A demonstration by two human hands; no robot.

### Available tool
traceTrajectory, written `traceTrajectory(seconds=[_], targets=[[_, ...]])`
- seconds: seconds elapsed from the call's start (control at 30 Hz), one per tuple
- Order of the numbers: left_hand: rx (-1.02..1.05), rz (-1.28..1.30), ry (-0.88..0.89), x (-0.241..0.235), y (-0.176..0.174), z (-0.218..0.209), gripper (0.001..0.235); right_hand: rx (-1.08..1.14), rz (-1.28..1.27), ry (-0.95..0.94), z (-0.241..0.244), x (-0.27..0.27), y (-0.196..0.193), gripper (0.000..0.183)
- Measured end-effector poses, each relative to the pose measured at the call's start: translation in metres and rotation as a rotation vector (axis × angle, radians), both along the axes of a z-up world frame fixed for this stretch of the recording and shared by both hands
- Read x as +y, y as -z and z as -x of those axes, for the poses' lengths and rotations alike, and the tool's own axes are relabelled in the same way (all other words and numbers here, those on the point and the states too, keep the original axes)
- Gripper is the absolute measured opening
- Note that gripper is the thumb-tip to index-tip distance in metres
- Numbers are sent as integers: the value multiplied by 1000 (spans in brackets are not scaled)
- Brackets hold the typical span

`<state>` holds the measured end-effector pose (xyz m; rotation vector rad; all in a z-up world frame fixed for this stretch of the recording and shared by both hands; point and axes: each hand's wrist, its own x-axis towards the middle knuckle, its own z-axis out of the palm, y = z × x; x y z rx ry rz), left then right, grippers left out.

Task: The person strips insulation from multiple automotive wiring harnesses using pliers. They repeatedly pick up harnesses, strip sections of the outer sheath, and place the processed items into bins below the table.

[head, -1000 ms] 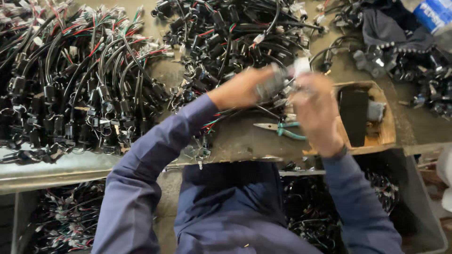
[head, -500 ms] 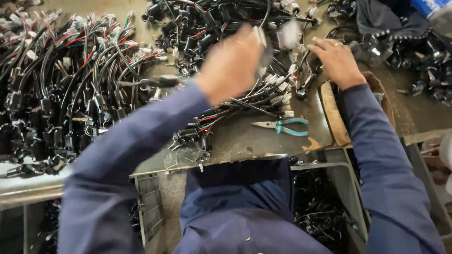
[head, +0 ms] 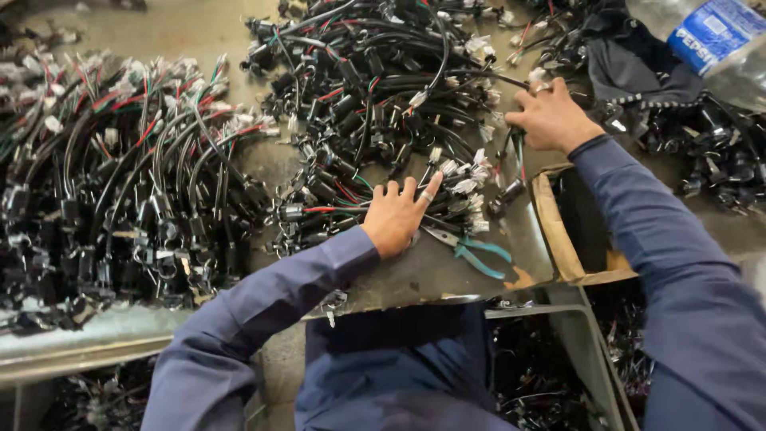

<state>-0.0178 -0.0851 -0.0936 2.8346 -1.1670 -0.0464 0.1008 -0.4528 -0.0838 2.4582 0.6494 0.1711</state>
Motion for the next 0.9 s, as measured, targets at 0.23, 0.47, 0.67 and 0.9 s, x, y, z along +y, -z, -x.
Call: traceTrajectory(seconds=[0.23, 0.47, 0.67, 0.9], targets=[[45, 389, 98, 5, -30, -35, 102, 208, 68, 89, 36, 37, -106, 23], [-431, 947, 394, -46, -97, -97, 98, -250, -160, -365, 81, 70, -195, 23], [473, 1190, 87, -22, -122, -73, 60, -338, -942, -232, 128, 104, -206, 23], [102, 1290, 469, 4, -98, 27, 62, 323, -2520, -483, 184, 169, -121, 48]])
